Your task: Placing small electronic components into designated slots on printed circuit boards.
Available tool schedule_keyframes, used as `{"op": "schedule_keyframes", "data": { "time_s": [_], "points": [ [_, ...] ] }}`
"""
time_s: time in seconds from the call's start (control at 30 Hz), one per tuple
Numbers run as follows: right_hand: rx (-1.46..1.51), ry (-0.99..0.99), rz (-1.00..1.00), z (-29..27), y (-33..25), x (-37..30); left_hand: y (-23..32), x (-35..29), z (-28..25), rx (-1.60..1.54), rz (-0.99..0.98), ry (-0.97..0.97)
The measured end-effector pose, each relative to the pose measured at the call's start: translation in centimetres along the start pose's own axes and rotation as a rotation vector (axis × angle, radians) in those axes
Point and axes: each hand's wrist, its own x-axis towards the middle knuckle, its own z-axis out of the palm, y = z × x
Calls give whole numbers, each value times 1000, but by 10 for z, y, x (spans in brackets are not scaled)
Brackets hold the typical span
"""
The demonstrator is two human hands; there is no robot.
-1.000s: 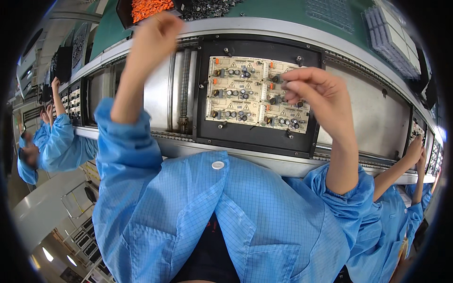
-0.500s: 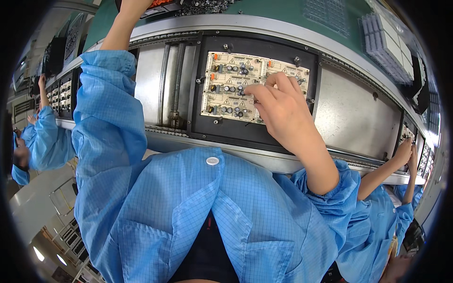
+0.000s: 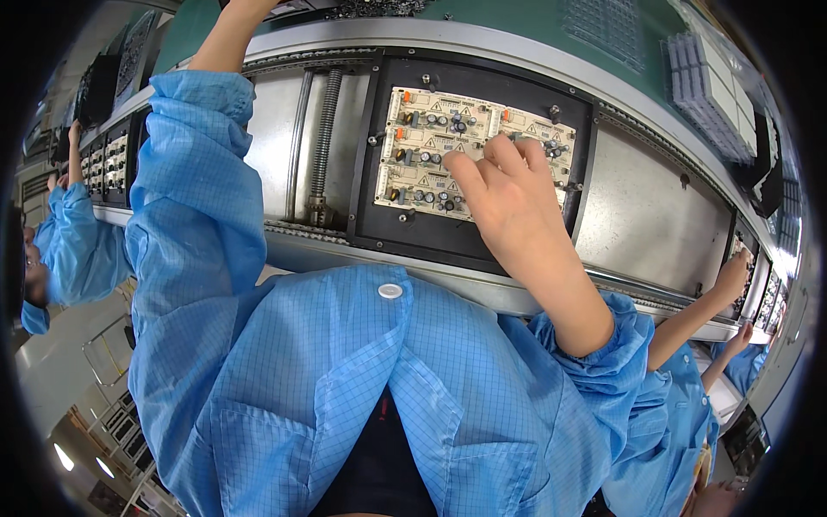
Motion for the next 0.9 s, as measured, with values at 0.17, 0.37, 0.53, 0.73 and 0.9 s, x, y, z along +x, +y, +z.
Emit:
{"op": "schedule_keyframes", "data": {
  "time_s": [0.17,0.37,0.53,0.73,0.9],
  "points": [
    [-43,6,-1,1,-2,3,-8,7,-5,-204,-92,6],
    [399,73,194,-19,19,-5,-17,10,-18,-210,-118,14],
    [291,317,505,-16,60,-18,-3,11,-51,-258,-282,-75],
    [-37,295,770,2,91,-31,15,-17,-95,-345,-162,-54],
    [132,212,916,-5,83,-27,58,-89,-116,-662,-91,-398]
  ]
}}
